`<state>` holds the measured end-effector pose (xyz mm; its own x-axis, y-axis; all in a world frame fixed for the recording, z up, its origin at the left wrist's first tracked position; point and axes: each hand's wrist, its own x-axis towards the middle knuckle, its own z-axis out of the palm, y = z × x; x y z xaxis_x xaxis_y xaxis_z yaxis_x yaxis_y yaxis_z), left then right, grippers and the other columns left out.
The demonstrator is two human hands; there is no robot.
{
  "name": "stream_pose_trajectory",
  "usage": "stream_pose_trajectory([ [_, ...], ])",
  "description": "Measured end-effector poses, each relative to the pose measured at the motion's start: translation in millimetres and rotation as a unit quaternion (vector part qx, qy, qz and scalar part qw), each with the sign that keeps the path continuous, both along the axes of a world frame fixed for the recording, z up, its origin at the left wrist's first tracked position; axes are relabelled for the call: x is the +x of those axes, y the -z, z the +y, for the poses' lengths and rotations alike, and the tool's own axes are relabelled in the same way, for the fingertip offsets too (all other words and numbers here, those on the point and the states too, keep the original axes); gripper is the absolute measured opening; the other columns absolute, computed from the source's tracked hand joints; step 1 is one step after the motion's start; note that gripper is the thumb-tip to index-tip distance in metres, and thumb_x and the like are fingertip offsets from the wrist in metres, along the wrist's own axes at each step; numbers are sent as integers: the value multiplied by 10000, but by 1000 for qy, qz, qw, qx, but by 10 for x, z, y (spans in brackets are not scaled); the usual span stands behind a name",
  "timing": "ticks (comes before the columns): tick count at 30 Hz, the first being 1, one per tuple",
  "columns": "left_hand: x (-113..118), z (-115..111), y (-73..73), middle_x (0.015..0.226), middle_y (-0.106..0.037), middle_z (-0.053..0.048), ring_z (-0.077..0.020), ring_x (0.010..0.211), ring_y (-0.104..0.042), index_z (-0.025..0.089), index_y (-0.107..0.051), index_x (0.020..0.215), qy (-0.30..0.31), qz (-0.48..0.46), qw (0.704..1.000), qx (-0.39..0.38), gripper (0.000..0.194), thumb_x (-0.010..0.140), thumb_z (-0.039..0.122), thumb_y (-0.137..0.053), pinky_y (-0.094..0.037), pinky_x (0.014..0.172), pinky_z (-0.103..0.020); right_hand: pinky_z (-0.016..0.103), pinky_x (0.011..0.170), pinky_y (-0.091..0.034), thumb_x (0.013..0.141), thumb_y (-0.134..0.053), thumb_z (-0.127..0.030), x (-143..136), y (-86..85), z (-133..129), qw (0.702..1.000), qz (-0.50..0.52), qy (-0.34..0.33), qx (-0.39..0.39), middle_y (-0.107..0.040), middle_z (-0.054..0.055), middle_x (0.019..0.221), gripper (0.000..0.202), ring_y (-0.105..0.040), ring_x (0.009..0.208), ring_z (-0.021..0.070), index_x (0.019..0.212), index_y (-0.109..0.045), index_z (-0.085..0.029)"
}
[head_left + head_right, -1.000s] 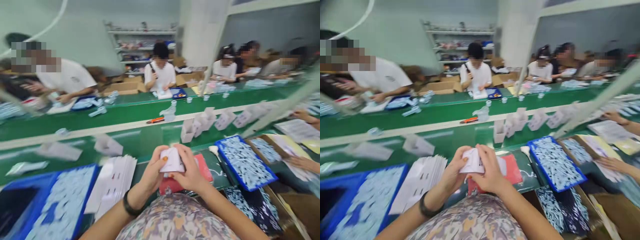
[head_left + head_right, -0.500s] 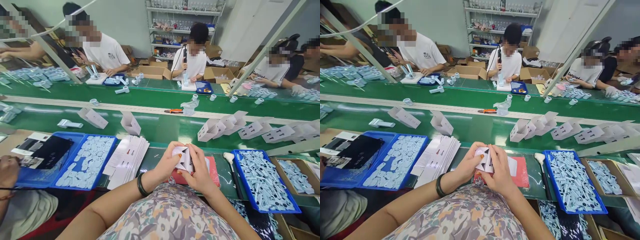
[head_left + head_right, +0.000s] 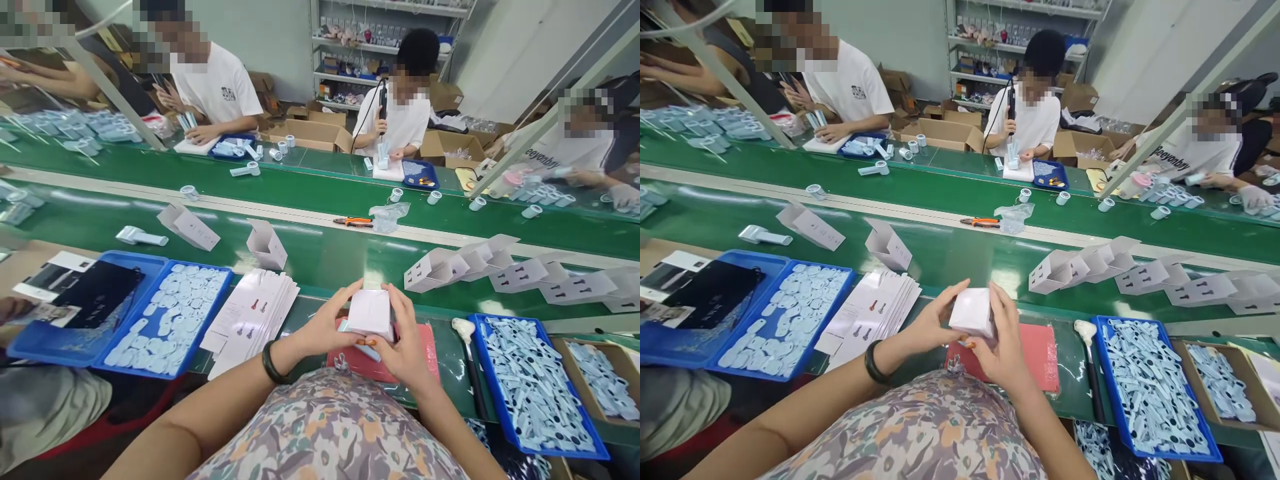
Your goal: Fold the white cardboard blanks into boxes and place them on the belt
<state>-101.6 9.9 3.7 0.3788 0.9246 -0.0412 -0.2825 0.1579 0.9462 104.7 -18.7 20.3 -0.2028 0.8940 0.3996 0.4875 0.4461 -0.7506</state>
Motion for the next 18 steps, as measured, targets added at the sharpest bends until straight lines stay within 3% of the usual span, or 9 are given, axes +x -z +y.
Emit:
stream_pose_trajectory([
  [3, -49, 230, 209, 1421, -640, -92, -280, 1265, -629, 280, -651, 1369, -170, -47, 983, -45, 821, 622, 232, -988, -546, 1018, -348, 585, 1186, -435, 992, -593, -457, -118, 95, -22, 999, 39, 18, -29, -466, 136, 1569, 639, -453, 1471, 352, 1588, -428, -293],
  [5, -52, 374, 346, 1244, -733, -55, -218, 1123, -697, 258, -677, 1275, -262, -149, 947, -114, 654, 682, 238, -952, -572, 980, -334, 549, 1116, -512, 992, -599, -453, -235, 249, -12, 983, 126, 51, -127, -597, 145, 1444, 492, -599, 1326, 322, 1447, -584, -268],
  [6, -39, 427, 408, 1153, -761, -39, -195, 1054, -719, 243, -690, 1218, -281, -196, 927, -154, 557, 714, 229, -927, -582, 970, -332, 528, 1065, -551, 981, -614, -477, -295, 343, 24, 961, 181, 69, -198, -647, 149, 1382, 467, -653, 1247, 308, 1391, -618, -254],
  [8, 22, 482, 515, 1050, -785, -27, -174, 986, -740, 211, -709, 1098, -278, -259, 898, -223, 390, 752, 182, -886, -598, 961, -323, 508, 1008, -584, 919, -677, -560, -390, 523, 174, 897, 292, 113, -314, -685, 164, 1342, 555, -692, 1185, 306, 1361, -611, -230],
  [10, 132, 484, 603, 1057, -792, -41, -177, 998, -748, 189, -717, 1036, -256, -286, 880, -280, 278, 790, 137, -836, -609, 969, -316, 511, 1054, -557, 827, -760, -598, -439, 653, 404, 851, 375, 152, -335, -668, 167, 1388, 696, -664, 1257, 315, 1383, -569, -225],
  [15, 487, 575, 783, 989, -785, -72, -197, 984, -761, 183, -716, 1025, -228, -309, 839, -386, 121, 906, 202, -732, -623, 988, -340, 466, 1123, -510, 759, -837, -493, -452, 799, 949, 846, 438, 177, -248, -641, 147, 1427, 746, -638, 1302, 271, 1379, -502, -249],
  [18, 610, 757, 869, 1055, -771, -87, -216, 1040, -747, 197, -689, 1072, -204, -273, 857, -387, 188, 901, 250, -746, -610, 1007, -372, 444, 1088, -536, 771, -817, -460, -419, 936, 1183, 855, 423, 202, -223, -645, 146, 1399, 758, -673, 1240, 252, 1400, -445, -257],
])
